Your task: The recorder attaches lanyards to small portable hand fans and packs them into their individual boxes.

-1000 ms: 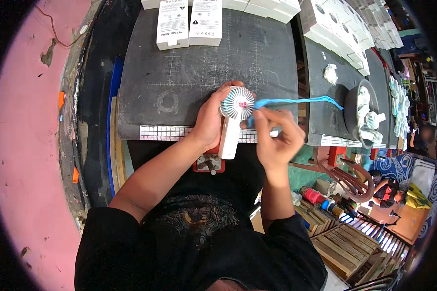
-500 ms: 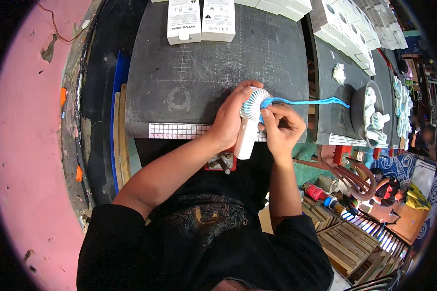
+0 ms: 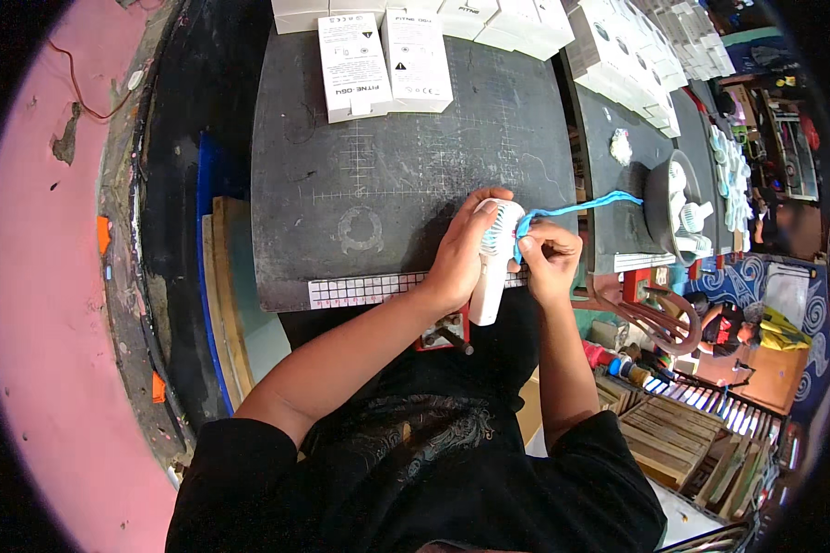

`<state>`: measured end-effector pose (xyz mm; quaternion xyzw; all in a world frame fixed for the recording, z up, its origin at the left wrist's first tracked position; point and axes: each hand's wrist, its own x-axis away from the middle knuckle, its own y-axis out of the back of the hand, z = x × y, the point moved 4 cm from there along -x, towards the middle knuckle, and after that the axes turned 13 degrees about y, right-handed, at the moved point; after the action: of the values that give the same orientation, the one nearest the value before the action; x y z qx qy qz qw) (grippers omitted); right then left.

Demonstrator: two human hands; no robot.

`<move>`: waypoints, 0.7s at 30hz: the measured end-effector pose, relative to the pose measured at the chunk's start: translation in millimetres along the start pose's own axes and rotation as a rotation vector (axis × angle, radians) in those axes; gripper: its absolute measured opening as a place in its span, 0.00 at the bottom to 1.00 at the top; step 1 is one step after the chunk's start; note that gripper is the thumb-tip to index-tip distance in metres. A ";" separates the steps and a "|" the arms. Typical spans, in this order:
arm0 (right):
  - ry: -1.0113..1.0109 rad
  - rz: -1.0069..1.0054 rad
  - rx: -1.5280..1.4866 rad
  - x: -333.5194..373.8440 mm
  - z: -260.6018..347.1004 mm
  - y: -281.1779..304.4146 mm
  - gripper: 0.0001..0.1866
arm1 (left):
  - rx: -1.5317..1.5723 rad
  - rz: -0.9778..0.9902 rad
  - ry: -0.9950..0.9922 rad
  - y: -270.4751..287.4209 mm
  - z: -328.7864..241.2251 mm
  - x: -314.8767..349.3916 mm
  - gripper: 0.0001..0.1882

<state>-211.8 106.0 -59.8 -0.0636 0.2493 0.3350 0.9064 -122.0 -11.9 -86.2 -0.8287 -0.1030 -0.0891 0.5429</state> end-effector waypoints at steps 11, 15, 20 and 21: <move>0.004 0.012 -0.007 1.2 -4.7 4.1 0.06 | 0.013 0.000 0.046 0.4 -0.8 -2.1 0.18; -0.007 -0.085 -0.164 1.2 -8.5 4.3 0.03 | -0.032 0.001 0.047 2.9 -2.8 -2.1 0.21; 0.168 0.160 0.164 -27.5 36.3 -1.7 0.05 | 0.069 0.015 0.046 4.0 -5.2 2.9 0.22; 0.259 0.254 0.337 -38.5 48.6 -11.2 0.06 | 0.051 0.055 0.023 2.1 -5.6 4.4 0.21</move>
<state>-209.9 88.9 0.8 0.0780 0.4219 0.3888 0.8154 -117.4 -17.5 -84.7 -0.8161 -0.0761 -0.0809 0.5671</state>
